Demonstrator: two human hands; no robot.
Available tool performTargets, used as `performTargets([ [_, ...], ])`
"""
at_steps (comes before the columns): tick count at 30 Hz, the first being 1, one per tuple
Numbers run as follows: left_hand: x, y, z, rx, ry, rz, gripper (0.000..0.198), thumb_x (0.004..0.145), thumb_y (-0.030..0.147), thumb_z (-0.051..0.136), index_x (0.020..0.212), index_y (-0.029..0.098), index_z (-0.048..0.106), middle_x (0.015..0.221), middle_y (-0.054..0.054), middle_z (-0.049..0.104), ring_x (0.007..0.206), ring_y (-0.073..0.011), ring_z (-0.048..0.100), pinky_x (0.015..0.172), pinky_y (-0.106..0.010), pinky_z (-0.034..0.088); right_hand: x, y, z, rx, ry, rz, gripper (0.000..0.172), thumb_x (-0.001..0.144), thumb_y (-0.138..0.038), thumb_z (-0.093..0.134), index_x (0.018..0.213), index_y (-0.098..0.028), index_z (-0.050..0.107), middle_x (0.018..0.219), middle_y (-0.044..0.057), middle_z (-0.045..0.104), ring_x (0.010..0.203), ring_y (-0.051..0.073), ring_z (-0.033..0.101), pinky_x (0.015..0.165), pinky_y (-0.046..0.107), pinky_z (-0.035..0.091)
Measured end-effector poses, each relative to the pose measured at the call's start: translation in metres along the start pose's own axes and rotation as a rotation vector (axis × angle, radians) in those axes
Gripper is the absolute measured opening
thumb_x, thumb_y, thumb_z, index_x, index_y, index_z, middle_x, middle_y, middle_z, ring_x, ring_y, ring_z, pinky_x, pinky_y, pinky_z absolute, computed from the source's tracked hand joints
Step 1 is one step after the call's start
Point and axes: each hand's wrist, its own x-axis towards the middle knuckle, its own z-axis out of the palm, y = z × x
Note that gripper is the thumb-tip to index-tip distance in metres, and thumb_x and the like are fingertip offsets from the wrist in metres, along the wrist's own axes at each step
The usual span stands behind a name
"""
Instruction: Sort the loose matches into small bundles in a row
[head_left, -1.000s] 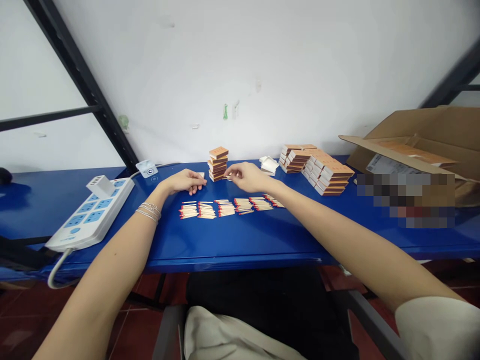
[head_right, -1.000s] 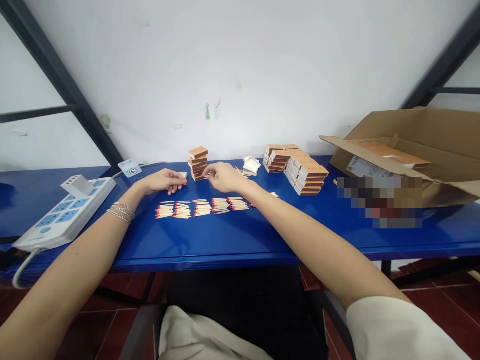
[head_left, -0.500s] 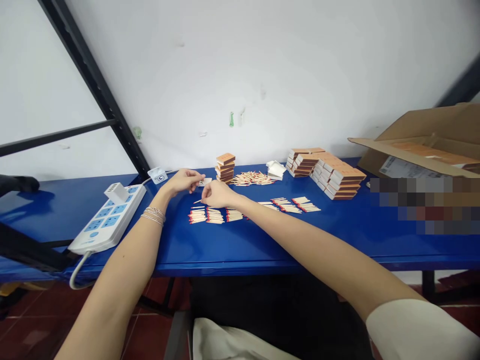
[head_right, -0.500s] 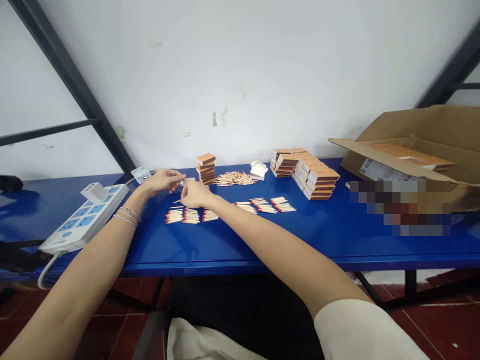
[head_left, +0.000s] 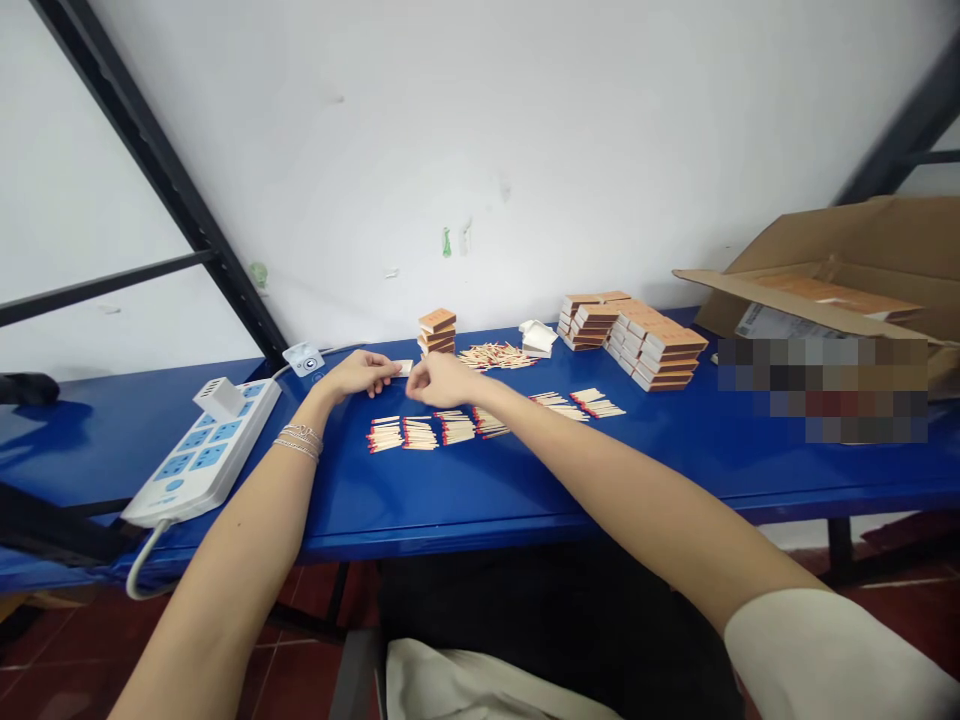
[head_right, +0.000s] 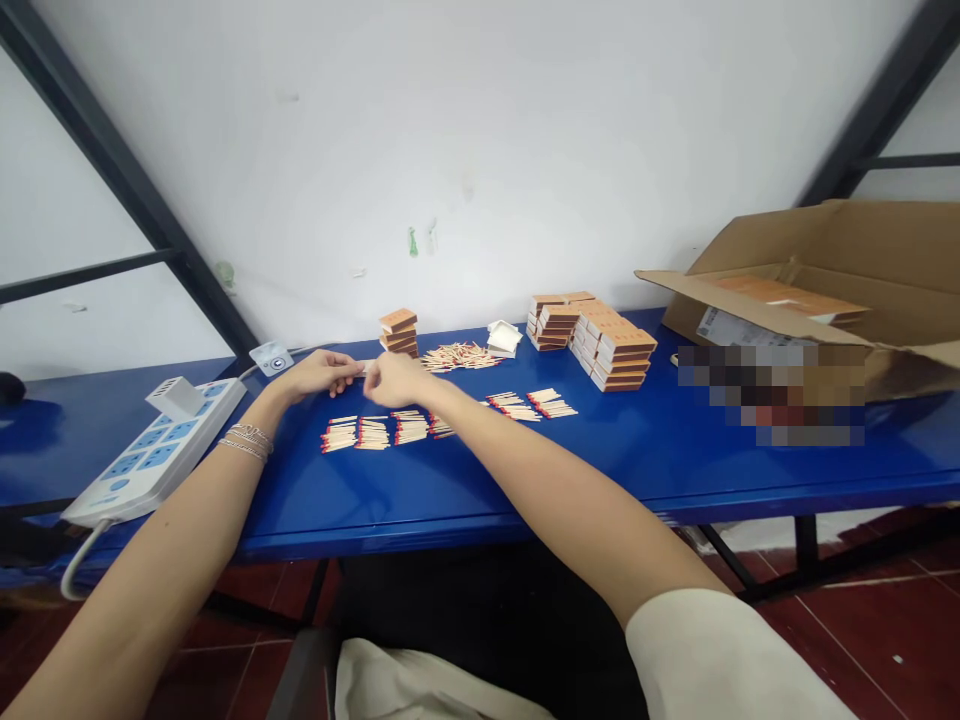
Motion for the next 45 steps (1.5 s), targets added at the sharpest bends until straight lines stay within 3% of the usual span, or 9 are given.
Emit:
performTargets([
  [5, 0.002, -0.002, -0.001, 0.007, -0.021, -0.01, 0.029, 0.072, 0.041, 0.074, 0.066, 0.015, 0.063, 0.056, 0.001, 0.055, 0.045, -0.0075, 0.048, 0.041, -0.019, 0.04, -0.01, 0.047, -0.037, -0.225, 0.108, 0.262, 0.014, 0.069, -0.011, 0.064, 0.076, -0.018, 0.074, 0.085, 0.009, 0.075, 0.08, 0.021, 0.068, 0.068, 0.025, 0.047],
  [9, 0.003, -0.004, -0.002, 0.0, -0.015, -0.005, 0.029, 0.071, 0.04, 0.075, 0.066, 0.015, 0.063, 0.056, 0.001, 0.055, 0.045, -0.0077, 0.049, 0.041, -0.019, 0.039, -0.01, 0.066, -0.042, -0.266, 0.068, 0.317, 0.014, 0.069, -0.012, 0.066, 0.078, -0.017, 0.075, 0.09, 0.011, 0.075, 0.081, 0.021, 0.069, 0.067, 0.025, 0.049],
  [21, 0.002, -0.001, 0.0, 0.023, 0.0, -0.013, 0.029, 0.071, 0.041, 0.076, 0.065, 0.015, 0.062, 0.054, 0.001, 0.055, 0.043, -0.0075, 0.047, 0.041, -0.019, 0.039, -0.009, 0.053, -0.035, -0.512, 0.019, 0.252, 0.021, 0.079, -0.012, 0.055, 0.095, -0.013, 0.07, 0.109, 0.021, 0.07, 0.103, 0.034, 0.066, 0.084, 0.04, 0.05],
  [26, 0.003, -0.002, 0.0, 0.012, -0.001, -0.009, 0.029, 0.07, 0.041, 0.076, 0.069, 0.015, 0.065, 0.057, 0.001, 0.056, 0.045, -0.0078, 0.049, 0.041, -0.019, 0.039, -0.011, 0.051, -0.037, -0.419, 0.03, 0.251, 0.02, 0.078, -0.012, 0.056, 0.092, -0.016, 0.069, 0.108, 0.018, 0.071, 0.099, 0.032, 0.067, 0.079, 0.037, 0.051],
  [30, 0.002, -0.001, 0.0, 0.016, -0.008, -0.011, 0.03, 0.07, 0.042, 0.076, 0.069, 0.015, 0.064, 0.055, 0.002, 0.055, 0.045, -0.0078, 0.048, 0.041, -0.019, 0.038, -0.014, 0.047, -0.037, -0.31, -0.037, 0.254, 0.018, 0.074, -0.011, 0.059, 0.084, -0.018, 0.071, 0.101, 0.012, 0.073, 0.093, 0.026, 0.068, 0.074, 0.031, 0.05],
  [39, 0.003, -0.002, 0.0, 0.043, -0.013, -0.012, 0.031, 0.072, 0.043, 0.074, 0.07, 0.014, 0.063, 0.055, 0.001, 0.054, 0.045, -0.0078, 0.048, 0.042, -0.02, 0.038, -0.01, 0.056, -0.034, -0.285, 0.003, 0.249, 0.025, 0.072, -0.007, 0.061, 0.091, -0.019, 0.071, 0.101, 0.008, 0.073, 0.091, 0.02, 0.067, 0.07, 0.024, 0.046],
  [45, 0.003, -0.001, 0.001, 0.038, -0.007, -0.012, 0.031, 0.072, 0.043, 0.074, 0.072, 0.014, 0.065, 0.056, 0.001, 0.054, 0.047, -0.0083, 0.048, 0.042, -0.021, 0.038, -0.01, 0.05, -0.032, -0.352, -0.014, 0.259, 0.019, 0.075, -0.011, 0.059, 0.088, -0.018, 0.07, 0.104, 0.01, 0.072, 0.095, 0.024, 0.067, 0.077, 0.029, 0.047],
])
